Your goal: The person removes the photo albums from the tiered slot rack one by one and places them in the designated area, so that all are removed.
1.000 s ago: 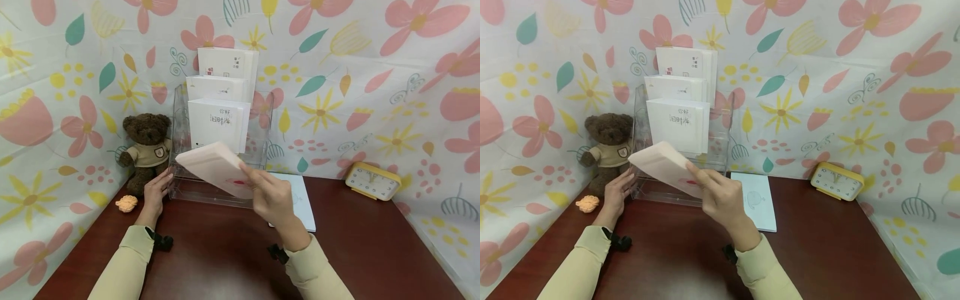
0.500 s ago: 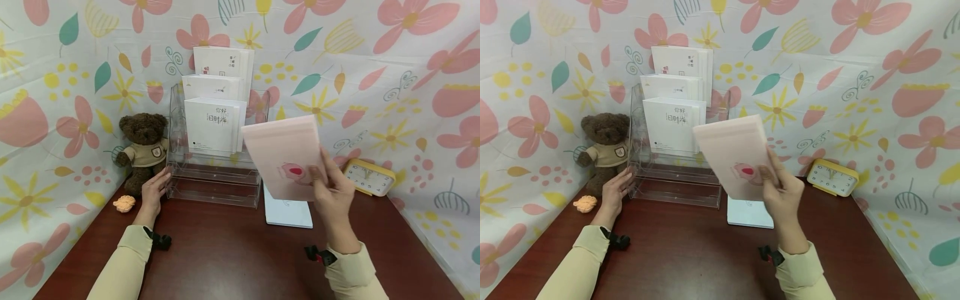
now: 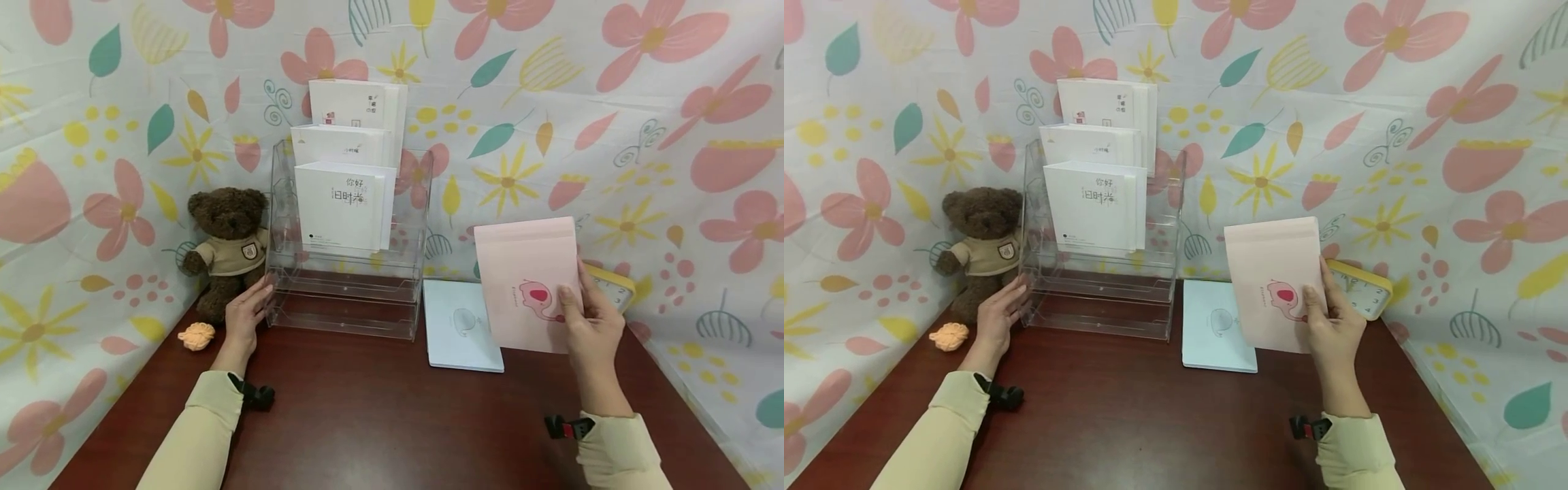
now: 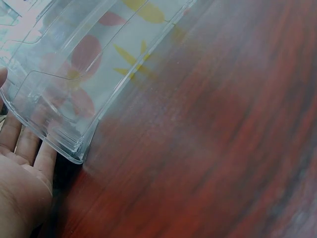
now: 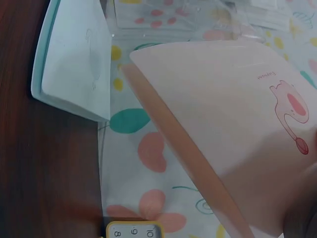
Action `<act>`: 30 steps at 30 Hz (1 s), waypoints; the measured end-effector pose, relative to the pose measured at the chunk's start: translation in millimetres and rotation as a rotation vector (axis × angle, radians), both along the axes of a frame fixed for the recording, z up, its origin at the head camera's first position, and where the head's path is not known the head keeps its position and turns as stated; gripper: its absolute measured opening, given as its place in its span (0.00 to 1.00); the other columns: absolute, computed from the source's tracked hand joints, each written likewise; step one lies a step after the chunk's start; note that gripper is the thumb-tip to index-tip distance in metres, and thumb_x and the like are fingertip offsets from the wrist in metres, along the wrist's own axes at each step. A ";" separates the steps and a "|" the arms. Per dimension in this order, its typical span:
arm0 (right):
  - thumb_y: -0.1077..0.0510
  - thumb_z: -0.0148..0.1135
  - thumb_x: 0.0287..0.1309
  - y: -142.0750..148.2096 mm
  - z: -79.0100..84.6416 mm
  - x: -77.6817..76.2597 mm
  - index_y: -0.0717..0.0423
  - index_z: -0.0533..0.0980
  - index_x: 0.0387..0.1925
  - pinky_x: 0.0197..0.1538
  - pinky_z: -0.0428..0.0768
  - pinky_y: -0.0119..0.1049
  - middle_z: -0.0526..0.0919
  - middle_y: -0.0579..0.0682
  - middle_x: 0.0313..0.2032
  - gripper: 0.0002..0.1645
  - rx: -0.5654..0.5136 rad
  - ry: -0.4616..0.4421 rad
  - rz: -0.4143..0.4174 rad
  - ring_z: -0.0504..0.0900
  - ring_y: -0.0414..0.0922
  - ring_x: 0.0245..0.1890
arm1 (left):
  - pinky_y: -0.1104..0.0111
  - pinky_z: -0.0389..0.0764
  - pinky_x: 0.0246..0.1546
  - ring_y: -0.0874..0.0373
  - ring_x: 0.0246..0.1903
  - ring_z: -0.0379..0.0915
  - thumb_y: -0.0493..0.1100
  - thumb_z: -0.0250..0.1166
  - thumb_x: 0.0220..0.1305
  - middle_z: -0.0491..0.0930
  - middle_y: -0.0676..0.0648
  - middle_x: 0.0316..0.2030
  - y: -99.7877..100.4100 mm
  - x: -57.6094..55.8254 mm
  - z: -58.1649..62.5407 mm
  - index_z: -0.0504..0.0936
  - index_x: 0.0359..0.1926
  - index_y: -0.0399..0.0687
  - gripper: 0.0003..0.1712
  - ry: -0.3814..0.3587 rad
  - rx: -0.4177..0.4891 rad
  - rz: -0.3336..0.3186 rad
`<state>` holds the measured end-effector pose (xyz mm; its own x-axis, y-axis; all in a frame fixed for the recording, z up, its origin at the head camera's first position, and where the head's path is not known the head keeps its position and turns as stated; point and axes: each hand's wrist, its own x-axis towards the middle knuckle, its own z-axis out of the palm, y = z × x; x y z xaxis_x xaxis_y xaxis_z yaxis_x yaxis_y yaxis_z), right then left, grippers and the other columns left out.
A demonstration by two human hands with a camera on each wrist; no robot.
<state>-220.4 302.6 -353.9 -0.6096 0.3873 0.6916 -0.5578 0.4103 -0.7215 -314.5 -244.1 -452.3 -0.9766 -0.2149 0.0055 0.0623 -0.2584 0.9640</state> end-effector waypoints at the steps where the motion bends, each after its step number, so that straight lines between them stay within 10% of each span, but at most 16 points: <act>1: 0.69 0.62 0.65 1.7 -1.1 -0.8 0.49 0.76 0.66 0.43 0.79 0.22 0.85 0.44 0.51 0.29 -0.005 -0.005 -0.006 0.85 0.35 0.44 | 0.56 0.66 0.67 0.58 0.63 0.72 0.52 0.71 0.66 0.78 0.56 0.62 -0.6 0.6 -0.3 0.76 0.68 0.56 0.31 -0.005 -0.003 -0.001; 13: 0.62 0.64 0.66 31.2 -26.0 -16.5 0.41 0.76 0.66 0.32 0.77 0.20 0.87 0.36 0.41 0.28 -0.141 -0.191 -0.061 0.83 0.32 0.34 | 0.69 0.75 0.55 0.61 0.61 0.74 0.52 0.70 0.66 0.77 0.55 0.63 -0.8 2.2 1.3 0.76 0.68 0.55 0.31 0.006 -0.010 0.001; 19: 0.54 0.68 0.64 66.2 -65.9 -26.5 0.32 0.75 0.66 0.25 0.76 0.24 0.86 0.38 0.35 0.30 -0.459 -0.422 -0.033 0.81 0.33 0.26 | 0.71 0.76 0.53 0.62 0.61 0.74 0.52 0.71 0.66 0.78 0.58 0.62 0.6 2.2 -0.4 0.76 0.68 0.56 0.31 -0.016 -0.007 -0.002; 24: 0.53 0.68 0.64 86.4 -87.8 -34.5 0.34 0.71 0.69 0.37 0.78 0.21 0.79 0.43 0.62 0.33 -0.634 -0.499 0.040 0.79 0.36 0.49 | 0.71 0.78 0.51 0.64 0.56 0.78 0.50 0.71 0.66 0.82 0.60 0.57 -0.9 0.2 -1.3 0.76 0.68 0.53 0.31 0.013 0.014 0.003; 30: 0.42 0.65 0.65 103.4 -105.4 -38.4 0.37 0.62 0.76 0.43 0.72 0.22 0.58 0.46 0.76 0.41 -0.440 -0.820 0.057 0.68 0.42 0.60 | 0.71 0.78 0.51 0.65 0.54 0.79 0.50 0.70 0.66 0.83 0.62 0.54 -2.2 -0.7 -2.0 0.77 0.68 0.53 0.30 0.019 0.010 0.006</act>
<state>-258.8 405.9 -459.3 -0.8689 0.4666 -0.1653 0.1836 -0.0064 -0.9830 -315.2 -246.3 -454.3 -0.9751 -0.2207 0.0213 0.0816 -0.2678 0.9600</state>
